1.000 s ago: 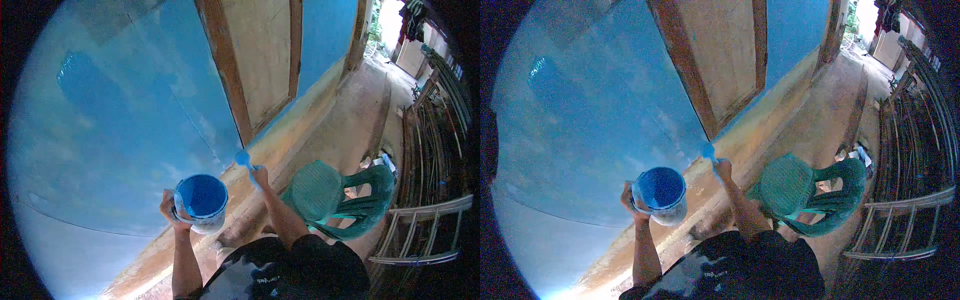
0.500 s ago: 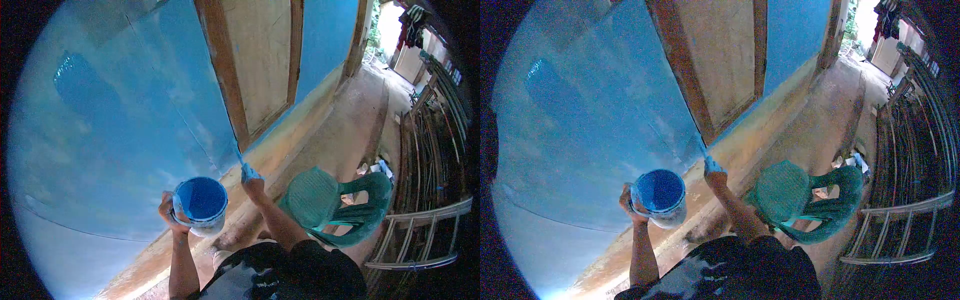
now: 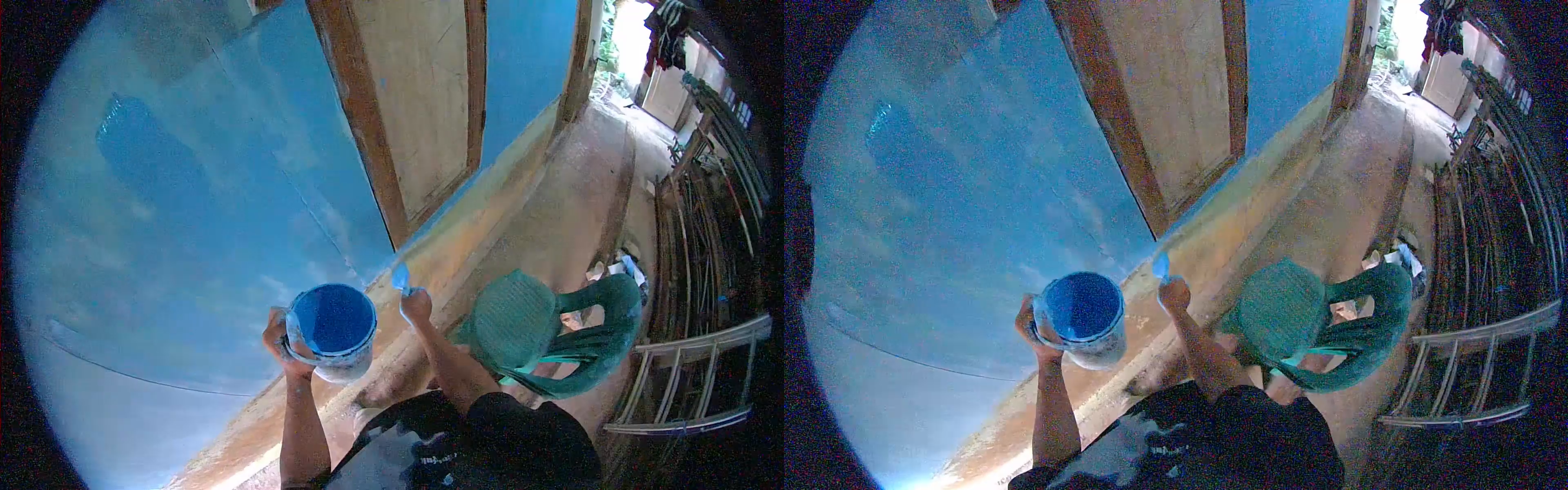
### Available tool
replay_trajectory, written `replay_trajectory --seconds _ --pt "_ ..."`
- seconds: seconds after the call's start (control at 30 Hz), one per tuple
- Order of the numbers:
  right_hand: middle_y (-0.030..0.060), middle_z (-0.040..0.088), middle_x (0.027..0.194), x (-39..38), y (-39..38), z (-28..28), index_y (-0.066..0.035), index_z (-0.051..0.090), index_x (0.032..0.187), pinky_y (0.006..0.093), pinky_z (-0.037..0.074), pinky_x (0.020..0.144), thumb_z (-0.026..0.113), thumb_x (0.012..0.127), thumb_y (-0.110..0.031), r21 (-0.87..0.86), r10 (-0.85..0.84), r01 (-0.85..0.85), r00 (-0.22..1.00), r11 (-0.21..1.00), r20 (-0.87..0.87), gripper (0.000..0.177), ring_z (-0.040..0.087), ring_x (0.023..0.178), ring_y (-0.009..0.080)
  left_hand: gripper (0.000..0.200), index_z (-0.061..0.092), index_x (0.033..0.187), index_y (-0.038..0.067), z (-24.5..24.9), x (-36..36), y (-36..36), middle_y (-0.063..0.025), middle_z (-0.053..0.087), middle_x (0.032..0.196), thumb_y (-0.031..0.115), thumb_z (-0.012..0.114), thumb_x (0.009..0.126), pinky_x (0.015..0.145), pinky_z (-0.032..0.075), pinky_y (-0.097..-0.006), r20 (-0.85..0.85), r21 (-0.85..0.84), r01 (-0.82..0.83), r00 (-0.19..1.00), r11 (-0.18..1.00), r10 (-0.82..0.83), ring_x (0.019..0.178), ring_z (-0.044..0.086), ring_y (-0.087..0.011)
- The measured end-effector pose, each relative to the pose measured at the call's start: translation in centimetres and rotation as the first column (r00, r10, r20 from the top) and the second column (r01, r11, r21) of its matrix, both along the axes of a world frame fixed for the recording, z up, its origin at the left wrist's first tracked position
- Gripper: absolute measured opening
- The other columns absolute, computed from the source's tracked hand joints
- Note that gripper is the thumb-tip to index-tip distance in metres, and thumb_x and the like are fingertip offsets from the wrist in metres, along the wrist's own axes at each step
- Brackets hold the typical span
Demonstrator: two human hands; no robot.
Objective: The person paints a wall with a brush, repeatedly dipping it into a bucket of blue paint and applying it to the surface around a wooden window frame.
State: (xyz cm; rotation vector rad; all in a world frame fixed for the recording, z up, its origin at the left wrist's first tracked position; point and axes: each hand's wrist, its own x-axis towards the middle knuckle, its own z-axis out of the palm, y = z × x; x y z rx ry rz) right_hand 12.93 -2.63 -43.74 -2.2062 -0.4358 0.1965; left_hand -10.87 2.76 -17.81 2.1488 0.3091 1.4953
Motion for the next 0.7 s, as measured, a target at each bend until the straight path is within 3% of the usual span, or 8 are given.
replay_trajectory --seconds 0.1,0.3,0.43,0.47,0.53,0.57,0.63,0.7 --pt "0.0227 0.064 0.075 0.2 1.0 2.8 -0.001 0.067 0.075 0.0479 0.049 0.066 0.054 0.088 -0.028 0.154 0.145 -0.218 0.912 0.964 0.384 0.033 0.064 0.073 0.0396 0.032 0.043 0.095 0.007 -0.6 -0.3 0.2 -0.0074 0.048 0.076 0.037 0.055 0.090 0.062 0.037 -0.0364 0.070 -0.007 -0.019 0.997 1.000 0.020 0.071 0.044 -0.0209" --pt "0.0166 0.062 0.068 -1.5 -4.4 13.5 0.002 0.066 0.094 0.0396 0.048 0.059 0.060 0.086 -0.021 0.530 0.296 -0.289 0.952 0.797 0.074 0.025 0.062 0.064 0.0284 0.028 0.042 0.076 0.004 -0.7 -0.7 0.4 -0.0063 0.045 0.072 0.028 0.056 0.084 0.058 0.034 -0.0346 0.098 -0.162 -0.061 0.992 0.985 0.078 0.067 0.042 -0.0187" --pt "0.0181 0.060 0.065 -0.2 -2.9 3.7 0.001 0.064 0.087 0.0416 0.045 0.056 0.059 0.087 -0.022 0.584 0.252 -0.212 0.968 0.783 0.013 0.024 0.060 0.059 0.0308 0.031 0.041 0.069 0.003 1.8 -1.1 -0.6 -0.0056 0.043 0.069 0.027 0.055 0.083 0.056 0.031 -0.0330 0.158 -0.060 -0.189 0.968 0.980 0.196 0.064 0.041 -0.0174" --pt "0.0181 0.060 0.065 -0.5 -2.9 2.5 0.001 0.064 0.087 0.0416 0.045 0.056 0.059 0.087 -0.022 0.586 0.259 -0.217 0.966 0.781 0.013 0.024 0.060 0.059 0.0308 0.031 0.041 0.069 0.003 1.8 -1.5 -0.6 -0.0056 0.043 0.069 0.027 0.055 0.083 0.056 0.031 -0.0330 0.159 -0.058 -0.195 0.966 0.979 0.202 0.064 0.041 -0.0174" --pt "0.0205 0.059 0.064 -0.5 -2.3 1.5 0.000 0.064 0.076 0.0453 0.044 0.054 0.058 0.086 -0.025 0.133 0.176 -0.184 0.982 0.974 0.065 0.028 0.060 0.059 0.0349 0.029 0.042 0.075 0.003 1.7 -2.1 -0.5 -0.0059 0.044 0.070 0.027 0.056 0.085 0.057 0.032 -0.0329 0.128 -0.069 -0.262 0.955 0.962 0.269 0.066 0.042 -0.0182" --pt "0.0218 0.060 0.064 -0.5 -1.2 1.4 -0.001 0.063 0.069 0.0481 0.043 0.054 0.058 0.085 -0.027 0.179 0.169 -0.229 0.939 0.957 0.298 0.031 0.060 0.061 0.0384 0.029 0.042 0.075 0.003 0.8 -2.9 -0.1 -0.0059 0.044 0.070 0.027 0.056 0.085 0.057 0.032 -0.0329 0.132 -0.069 -0.272 0.951 0.960 0.279 0.066 0.042 -0.0182" --pt "0.0223 0.061 0.067 -1.2 0.3 3.7 -0.001 0.064 0.070 0.0483 0.044 0.056 0.058 0.085 -0.027 0.171 0.227 -0.292 0.920 0.941 0.320 0.030 0.060 0.063 0.0390 0.046 0.052 0.098 0.000 -1.1 -5.1 1.0 -0.0123 0.056 0.095 0.045 0.053 0.091 0.078 0.043 -0.0386 0.076 -0.071 -0.162 0.983 0.984 0.168 0.091 0.053 -0.0229" --pt "0.0238 0.062 0.074 -2.6 0.7 11.4 0.001 0.064 0.073 0.0488 0.046 0.062 0.060 0.084 -0.025 0.197 0.246 -0.322 0.910 0.926 0.332 0.028 0.061 0.070 0.0405 0.043 0.050 0.090 0.002 0.3 -4.8 0.1 -0.0089 0.052 0.088 0.045 0.053 0.090 0.072 0.041 -0.0357 0.142 0.019 -0.248 0.960 0.969 0.243 0.083 0.051 -0.0200"
